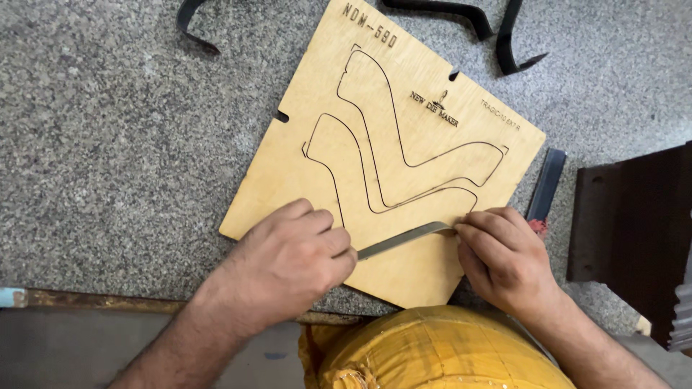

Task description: The person bends a metal strip into a curved shape using a wooden template as a guide. They repeatedly place the strip on the template, secure it in a vise, and hammer it to achieve the desired curvature.

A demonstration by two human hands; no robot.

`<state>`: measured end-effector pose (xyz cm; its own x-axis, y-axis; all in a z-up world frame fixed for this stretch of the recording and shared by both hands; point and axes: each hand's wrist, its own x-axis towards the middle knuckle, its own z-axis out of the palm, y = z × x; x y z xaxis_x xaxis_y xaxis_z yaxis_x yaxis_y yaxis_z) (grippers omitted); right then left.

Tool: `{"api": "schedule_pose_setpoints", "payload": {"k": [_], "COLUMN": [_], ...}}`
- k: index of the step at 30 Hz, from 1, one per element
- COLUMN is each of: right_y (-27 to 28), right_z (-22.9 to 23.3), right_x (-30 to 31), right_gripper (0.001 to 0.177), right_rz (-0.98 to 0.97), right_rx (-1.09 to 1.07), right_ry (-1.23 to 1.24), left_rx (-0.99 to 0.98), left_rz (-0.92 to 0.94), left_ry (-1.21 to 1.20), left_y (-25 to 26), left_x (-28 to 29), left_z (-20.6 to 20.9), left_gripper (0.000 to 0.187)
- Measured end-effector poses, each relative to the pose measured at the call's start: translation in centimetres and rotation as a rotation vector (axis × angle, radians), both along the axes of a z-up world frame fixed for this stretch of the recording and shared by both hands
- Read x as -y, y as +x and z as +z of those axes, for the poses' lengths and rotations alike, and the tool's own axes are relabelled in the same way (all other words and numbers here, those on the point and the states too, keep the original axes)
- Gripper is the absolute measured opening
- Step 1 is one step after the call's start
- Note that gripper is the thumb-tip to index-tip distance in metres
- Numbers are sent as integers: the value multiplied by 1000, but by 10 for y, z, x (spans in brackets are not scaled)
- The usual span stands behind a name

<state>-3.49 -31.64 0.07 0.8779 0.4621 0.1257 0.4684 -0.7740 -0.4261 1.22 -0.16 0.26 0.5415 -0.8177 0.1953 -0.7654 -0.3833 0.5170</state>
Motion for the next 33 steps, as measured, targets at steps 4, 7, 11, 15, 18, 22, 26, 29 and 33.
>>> {"api": "schedule_pose_setpoints", "payload": {"k": [4, 7, 11, 15, 18, 22, 26, 29, 33], "right_y": [1, 2, 2, 4, 5, -9, -49, -91, -163], "right_z": [1, 2, 0, 1, 4, 28, 60, 66, 57], "right_x": [-1, -1, -2, -1, -3, 9, 59, 120, 215], "right_gripper": [26, 27, 27, 27, 30, 39, 42, 29, 22], "right_rz": [-5, -13, -14, -14, -11, -160, -422, -588, -829], "right_rx": [-20, -20, -21, -46, -37, -3, 122, 186, 284], "right_ry": [12, 16, 30, 44, 51, 29, 49, 122, 23], "left_rx": [-16, -36, -10, -9, -68, -159, -261, -287, -288], "left_rz": [-57, -94, -97, -76, -84, -93, -29, -10, -51], "left_ry": [18, 39, 62, 33, 26, -15, -82, -168, -185], "left_y": [6, 9, 9, 9, 8, 2, -12, -15, -22], "left_x": [1, 3, 2, 2, 3, 10, 36, 80, 161], "left_z": [0, 1, 0, -4, -3, 17, 44, 56, 69], "left_gripper": [7, 6, 5, 4, 4, 23, 45, 49, 48]}}
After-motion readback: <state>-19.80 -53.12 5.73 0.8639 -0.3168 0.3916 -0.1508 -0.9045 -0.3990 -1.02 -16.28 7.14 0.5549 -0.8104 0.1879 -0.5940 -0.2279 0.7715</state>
